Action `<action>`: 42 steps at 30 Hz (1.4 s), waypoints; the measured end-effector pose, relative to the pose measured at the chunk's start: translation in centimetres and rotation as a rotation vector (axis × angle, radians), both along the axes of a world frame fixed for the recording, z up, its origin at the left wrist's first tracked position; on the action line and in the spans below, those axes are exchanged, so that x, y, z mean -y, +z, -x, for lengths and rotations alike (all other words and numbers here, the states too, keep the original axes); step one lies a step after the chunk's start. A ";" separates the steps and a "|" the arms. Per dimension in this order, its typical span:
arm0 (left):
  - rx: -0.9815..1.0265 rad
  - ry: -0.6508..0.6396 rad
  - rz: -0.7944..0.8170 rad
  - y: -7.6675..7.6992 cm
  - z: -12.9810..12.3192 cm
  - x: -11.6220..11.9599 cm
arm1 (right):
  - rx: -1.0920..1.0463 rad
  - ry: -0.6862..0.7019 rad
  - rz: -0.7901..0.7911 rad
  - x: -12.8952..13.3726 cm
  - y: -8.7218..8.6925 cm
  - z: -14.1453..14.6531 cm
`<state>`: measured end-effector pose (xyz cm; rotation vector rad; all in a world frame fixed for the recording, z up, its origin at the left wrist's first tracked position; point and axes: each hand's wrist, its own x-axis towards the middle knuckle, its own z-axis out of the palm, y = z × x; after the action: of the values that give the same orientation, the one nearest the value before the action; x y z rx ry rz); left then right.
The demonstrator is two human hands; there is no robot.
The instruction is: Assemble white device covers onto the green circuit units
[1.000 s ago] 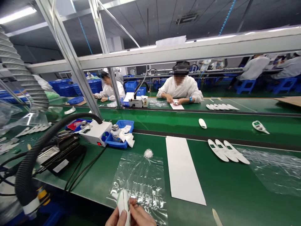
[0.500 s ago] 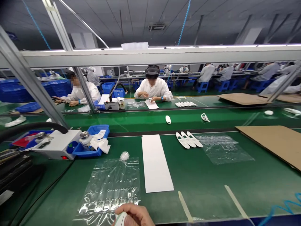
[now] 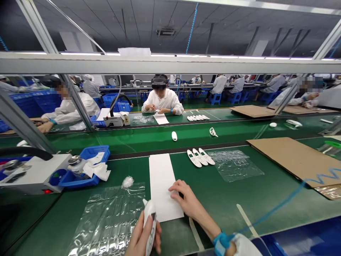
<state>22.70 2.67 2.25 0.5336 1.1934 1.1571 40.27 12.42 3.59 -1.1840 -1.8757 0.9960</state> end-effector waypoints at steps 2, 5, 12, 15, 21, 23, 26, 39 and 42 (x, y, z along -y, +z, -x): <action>-0.045 -0.018 -0.054 0.5 0.1 -1.8 | 0.145 -0.009 -0.038 -1.8 -0.9 -1.5; -0.149 -0.029 -0.058 0.5 0.3 -3.4 | 0.233 0.007 -0.031 -2.6 -1.7 -1.8; -0.211 -0.038 0.012 -0.1 0.2 -3.2 | 0.181 -0.050 -0.017 -2.6 -1.9 -1.0; -0.219 -0.027 0.009 0.3 0.2 -3.3 | 0.094 -0.104 -0.009 -2.5 -1.2 -1.3; -0.015 -0.084 -0.038 1.7 0.6 -2.7 | -0.199 0.029 0.135 1.9 3.8 2.0; -0.006 -0.054 0.019 2.1 0.6 -2.2 | -0.232 0.125 0.181 3.5 5.2 4.0; -0.024 0.018 0.086 2.4 0.5 -1.7 | -0.156 0.152 0.130 4.6 5.9 6.1; -0.055 0.039 0.131 3.0 1.4 -0.9 | -0.057 0.160 0.066 4.2 5.1 7.8; -0.056 0.035 0.123 3.1 1.4 -0.8 | -0.061 0.155 0.080 4.2 5.2 7.9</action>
<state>21.33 3.50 5.39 0.4553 1.3178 1.0965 32.41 8.25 8.77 -1.0537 -1.9176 1.1883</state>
